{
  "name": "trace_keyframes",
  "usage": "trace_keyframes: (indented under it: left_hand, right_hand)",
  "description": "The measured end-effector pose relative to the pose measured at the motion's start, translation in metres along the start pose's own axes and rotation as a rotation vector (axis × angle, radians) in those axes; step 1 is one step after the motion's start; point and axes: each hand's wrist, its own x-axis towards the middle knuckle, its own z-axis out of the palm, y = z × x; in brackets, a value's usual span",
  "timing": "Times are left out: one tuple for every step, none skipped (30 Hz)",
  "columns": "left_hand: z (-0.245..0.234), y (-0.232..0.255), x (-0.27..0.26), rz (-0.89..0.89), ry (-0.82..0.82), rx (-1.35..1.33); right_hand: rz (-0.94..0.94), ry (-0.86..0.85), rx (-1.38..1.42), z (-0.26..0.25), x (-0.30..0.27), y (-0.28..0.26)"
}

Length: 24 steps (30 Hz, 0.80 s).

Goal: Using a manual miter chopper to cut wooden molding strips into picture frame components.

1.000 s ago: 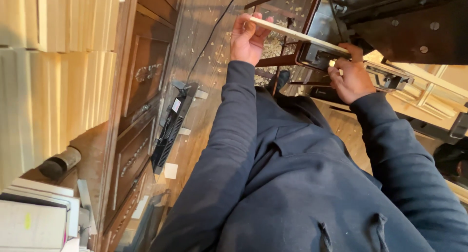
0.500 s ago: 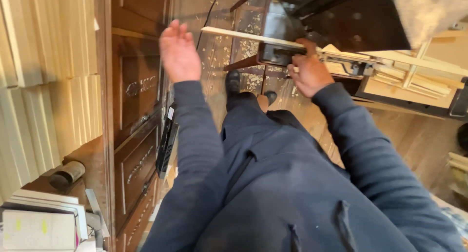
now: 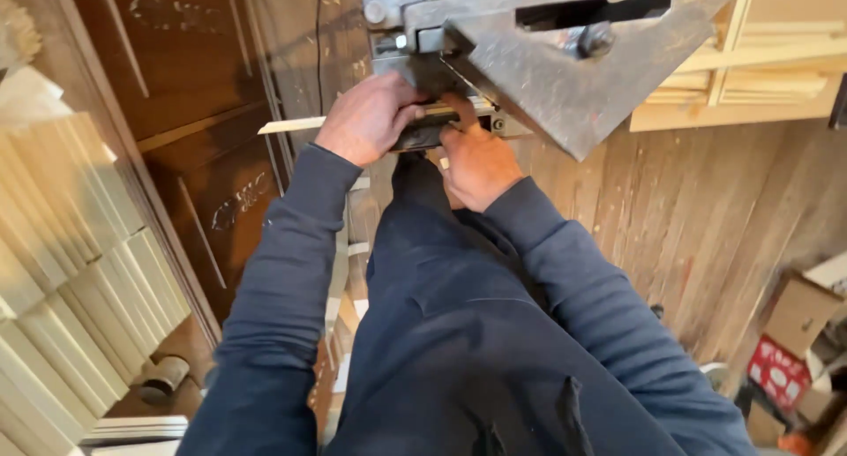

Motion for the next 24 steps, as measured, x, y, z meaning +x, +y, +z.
trace_keyframes:
  left_hand:
    - [0.004,-0.002,0.004,0.002,-0.021,-0.010]
    - [0.005,-0.005,0.009,0.009,-0.067,0.012]
    - [0.005,-0.008,0.014,0.017,-0.113,0.034]
    - [0.003,-0.010,0.019,0.022,-0.128,0.033]
    - [0.002,-0.012,0.023,0.001,-0.161,0.014]
    - [0.002,-0.012,0.024,-0.025,-0.194,-0.008]
    - [0.001,-0.012,0.025,-0.023,-0.209,-0.012]
    - [-0.001,-0.011,0.027,-0.081,-0.260,-0.027]
    - [-0.002,-0.010,0.027,-0.139,-0.311,-0.040]
    - [-0.003,-0.010,0.028,-0.131,-0.323,-0.041]
    - [-0.003,-0.010,0.029,-0.139,-0.331,-0.044]
    - [-0.003,-0.010,0.030,-0.148,-0.336,-0.046]
    - [-0.003,-0.011,0.030,-0.141,-0.345,-0.047]
    - [-0.002,-0.012,0.030,-0.124,-0.330,-0.064]
    - [-0.001,-0.012,0.030,-0.107,-0.315,-0.082]
    - [-0.002,-0.012,0.030,-0.103,-0.322,-0.080]
    - [-0.002,-0.012,0.030,-0.112,-0.323,-0.084]
    - [-0.002,-0.012,0.031,-0.119,-0.324,-0.088]
    - [-0.001,-0.012,0.030,-0.115,-0.330,-0.087]
    - [-0.001,-0.013,0.030,-0.119,-0.332,-0.070]
    - [0.000,-0.013,0.029,-0.124,-0.334,-0.054]
    - [0.002,-0.015,0.029,-0.120,-0.337,-0.052]
    - [0.003,-0.018,0.029,-0.116,-0.341,-0.036]
    - [0.005,-0.020,0.028,-0.115,-0.344,-0.019]
  right_hand:
    - [0.021,-0.004,0.009,-0.004,-0.001,-0.001]
    - [0.026,-0.023,0.027,-0.008,0.002,-0.003]
    - [0.031,-0.043,0.045,-0.012,0.004,-0.005]
    - [0.044,-0.039,0.053,-0.010,0.005,-0.005]
    - [-0.003,0.082,0.028,-0.007,0.006,-0.006]
    - [-0.050,0.198,0.002,-0.005,0.004,-0.008]
    - [-0.036,0.197,0.009,-0.002,0.004,-0.007]
    - [0.024,0.110,0.038,0.000,0.004,-0.005]
    - [0.083,0.024,0.069,0.002,0.003,-0.004]
    - [0.096,0.029,0.072,-0.004,0.004,-0.009]
    - [0.104,0.031,0.025,-0.009,0.006,-0.013]
    - [0.109,0.031,-0.025,-0.015,0.007,-0.017]
    - [0.120,0.035,-0.023,-0.018,0.007,-0.019]
    - [0.081,0.083,-0.020,-0.021,0.008,-0.020]
    - [0.043,0.131,-0.017,-0.024,0.009,-0.022]
    - [0.049,0.134,-0.015,-0.025,0.008,-0.023]
    - [0.053,0.151,-0.017,-0.026,0.007,-0.023]
    - [0.058,0.167,-0.019,-0.027,0.006,-0.024]
    - [0.065,0.171,-0.018,-0.027,0.005,-0.024]
    - [0.076,0.169,-0.004,-0.027,0.005,-0.024]
    - [0.088,0.167,0.010,-0.027,0.005,-0.024]
    - [0.091,0.171,0.011,-0.026,0.004,-0.023]
    - [0.043,0.230,0.006,-0.025,0.004,-0.023]
    - [-0.007,0.287,0.004,-0.024,0.003,-0.022]
